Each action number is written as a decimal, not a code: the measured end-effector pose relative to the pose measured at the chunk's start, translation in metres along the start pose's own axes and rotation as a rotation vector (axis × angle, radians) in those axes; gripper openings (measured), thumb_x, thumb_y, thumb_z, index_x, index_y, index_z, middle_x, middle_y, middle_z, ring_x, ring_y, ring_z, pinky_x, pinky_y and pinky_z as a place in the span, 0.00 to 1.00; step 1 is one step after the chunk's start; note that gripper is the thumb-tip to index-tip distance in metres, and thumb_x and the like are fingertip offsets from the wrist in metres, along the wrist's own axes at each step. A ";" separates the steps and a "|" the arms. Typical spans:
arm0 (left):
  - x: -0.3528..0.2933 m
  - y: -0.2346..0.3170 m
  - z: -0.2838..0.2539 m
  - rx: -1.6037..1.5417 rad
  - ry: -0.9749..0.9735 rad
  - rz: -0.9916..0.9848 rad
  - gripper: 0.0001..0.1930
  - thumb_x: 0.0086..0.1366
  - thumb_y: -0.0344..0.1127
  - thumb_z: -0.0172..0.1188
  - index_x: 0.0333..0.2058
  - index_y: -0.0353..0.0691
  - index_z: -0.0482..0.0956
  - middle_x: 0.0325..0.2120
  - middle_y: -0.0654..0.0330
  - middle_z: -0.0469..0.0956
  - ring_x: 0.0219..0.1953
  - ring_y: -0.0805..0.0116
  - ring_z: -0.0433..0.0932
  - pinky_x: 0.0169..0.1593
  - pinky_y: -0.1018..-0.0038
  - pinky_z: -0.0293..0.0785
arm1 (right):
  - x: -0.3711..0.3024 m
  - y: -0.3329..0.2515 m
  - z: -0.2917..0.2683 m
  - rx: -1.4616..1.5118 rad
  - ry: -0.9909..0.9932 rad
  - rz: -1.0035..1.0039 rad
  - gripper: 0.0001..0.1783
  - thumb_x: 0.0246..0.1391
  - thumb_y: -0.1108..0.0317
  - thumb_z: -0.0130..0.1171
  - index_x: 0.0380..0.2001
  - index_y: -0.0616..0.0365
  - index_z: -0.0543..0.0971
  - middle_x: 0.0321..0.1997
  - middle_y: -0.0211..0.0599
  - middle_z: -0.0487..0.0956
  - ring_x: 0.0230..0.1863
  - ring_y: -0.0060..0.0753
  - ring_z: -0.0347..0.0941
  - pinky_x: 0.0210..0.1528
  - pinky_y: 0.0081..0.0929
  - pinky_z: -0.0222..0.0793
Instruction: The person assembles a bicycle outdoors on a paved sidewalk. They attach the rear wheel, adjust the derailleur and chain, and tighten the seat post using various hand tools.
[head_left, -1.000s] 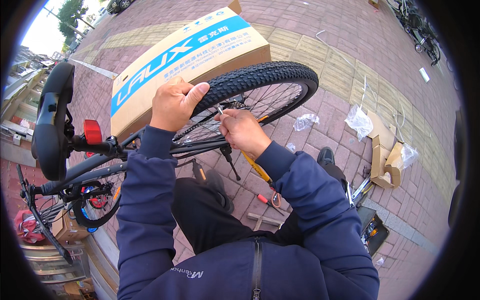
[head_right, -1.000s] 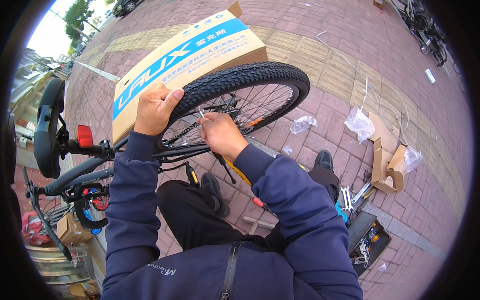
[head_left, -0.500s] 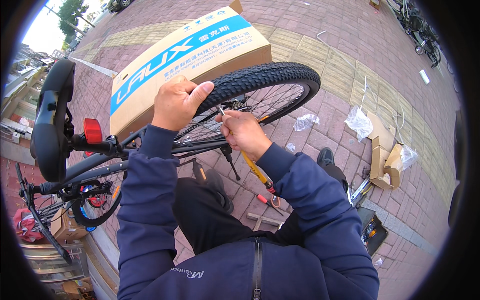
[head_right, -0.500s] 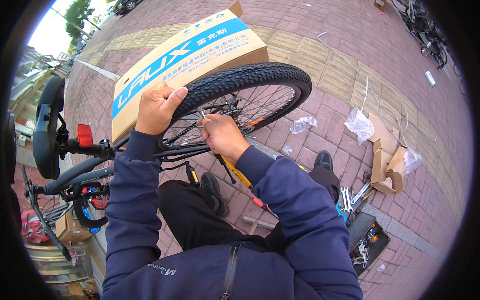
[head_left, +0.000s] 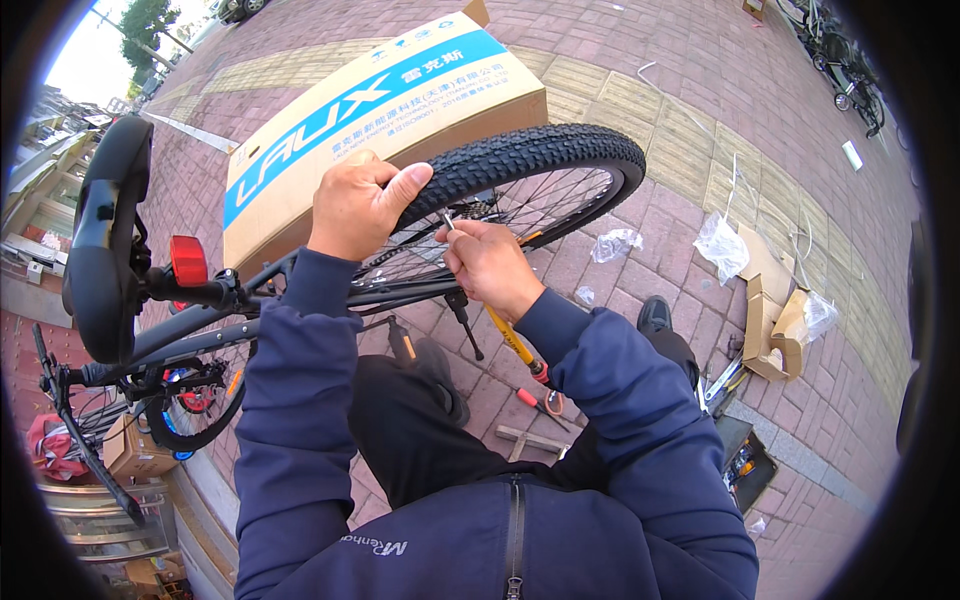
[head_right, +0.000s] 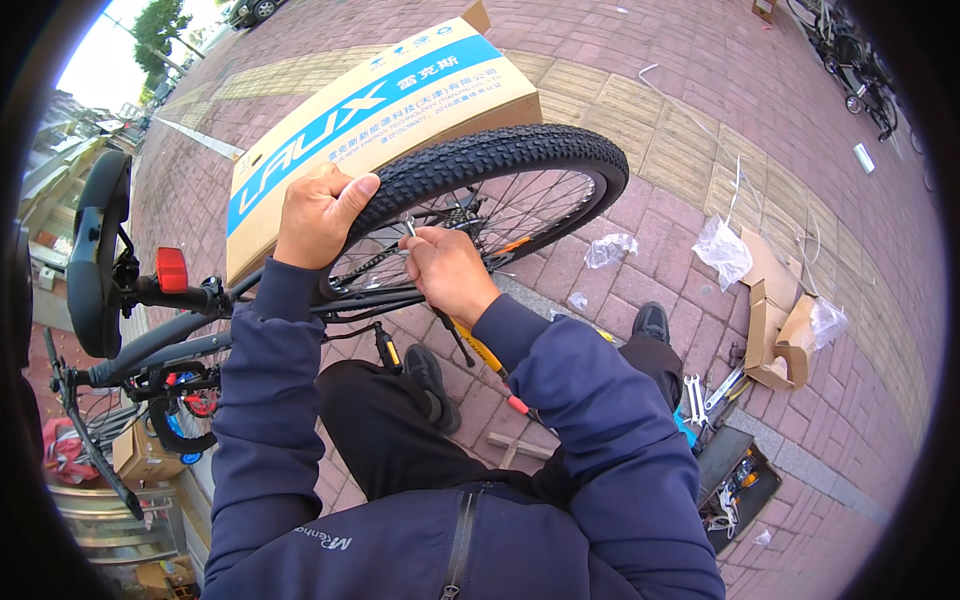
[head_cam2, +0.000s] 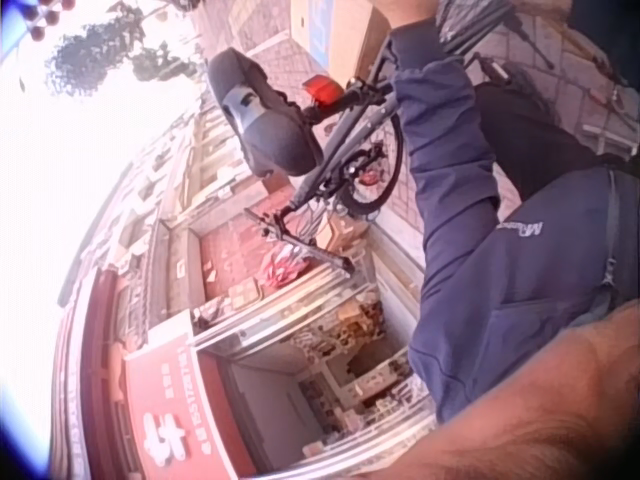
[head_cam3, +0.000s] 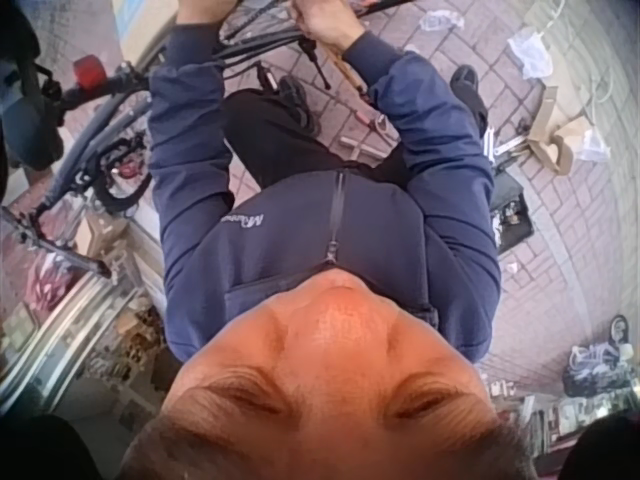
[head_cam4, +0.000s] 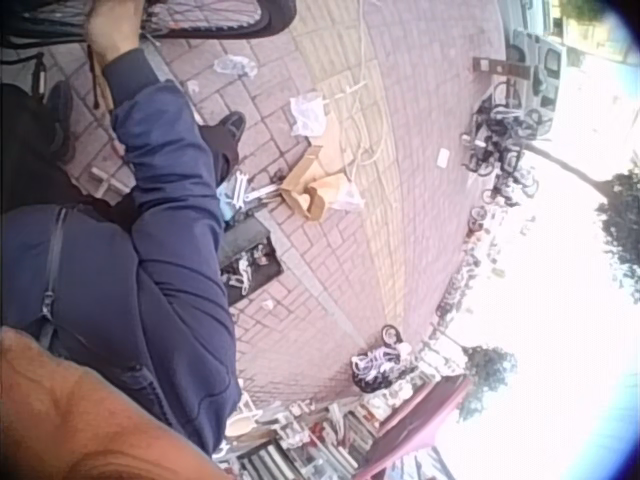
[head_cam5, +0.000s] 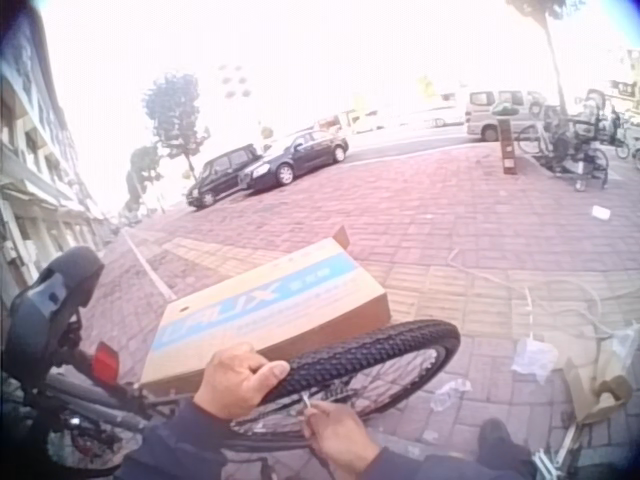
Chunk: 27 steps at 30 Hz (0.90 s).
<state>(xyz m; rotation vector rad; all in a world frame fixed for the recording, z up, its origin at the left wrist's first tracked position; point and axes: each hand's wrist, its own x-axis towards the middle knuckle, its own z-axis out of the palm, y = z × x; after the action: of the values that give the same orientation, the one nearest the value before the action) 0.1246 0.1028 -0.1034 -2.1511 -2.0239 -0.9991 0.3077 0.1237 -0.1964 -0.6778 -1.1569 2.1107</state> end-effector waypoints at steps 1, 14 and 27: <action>0.000 0.000 0.000 -0.008 0.005 0.004 0.29 0.65 0.62 0.64 0.25 0.38 0.87 0.22 0.52 0.77 0.27 0.53 0.79 0.33 0.61 0.72 | 0.000 0.000 0.000 -0.012 0.010 0.005 0.13 0.69 0.65 0.49 0.44 0.64 0.75 0.20 0.24 0.69 0.13 0.15 0.55 0.14 0.20 0.50; -0.001 -0.001 0.000 0.021 0.008 0.012 0.30 0.65 0.64 0.63 0.25 0.38 0.87 0.22 0.52 0.77 0.27 0.52 0.79 0.33 0.60 0.72 | 0.002 0.002 0.001 -0.019 0.014 -0.014 0.13 0.69 0.65 0.50 0.44 0.65 0.76 0.20 0.24 0.70 0.13 0.15 0.56 0.14 0.19 0.51; -0.001 -0.002 0.000 -0.017 0.008 0.017 0.30 0.65 0.64 0.63 0.25 0.38 0.87 0.22 0.51 0.77 0.27 0.51 0.78 0.33 0.60 0.72 | 0.005 0.012 -0.009 0.055 0.003 0.047 0.13 0.67 0.65 0.53 0.36 0.65 0.79 0.20 0.26 0.71 0.15 0.18 0.63 0.15 0.23 0.55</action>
<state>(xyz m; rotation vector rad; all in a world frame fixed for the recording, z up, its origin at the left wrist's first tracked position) 0.1233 0.1026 -0.1044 -2.1655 -1.9980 -1.0249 0.3066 0.1273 -0.2117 -0.6890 -1.0865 2.1715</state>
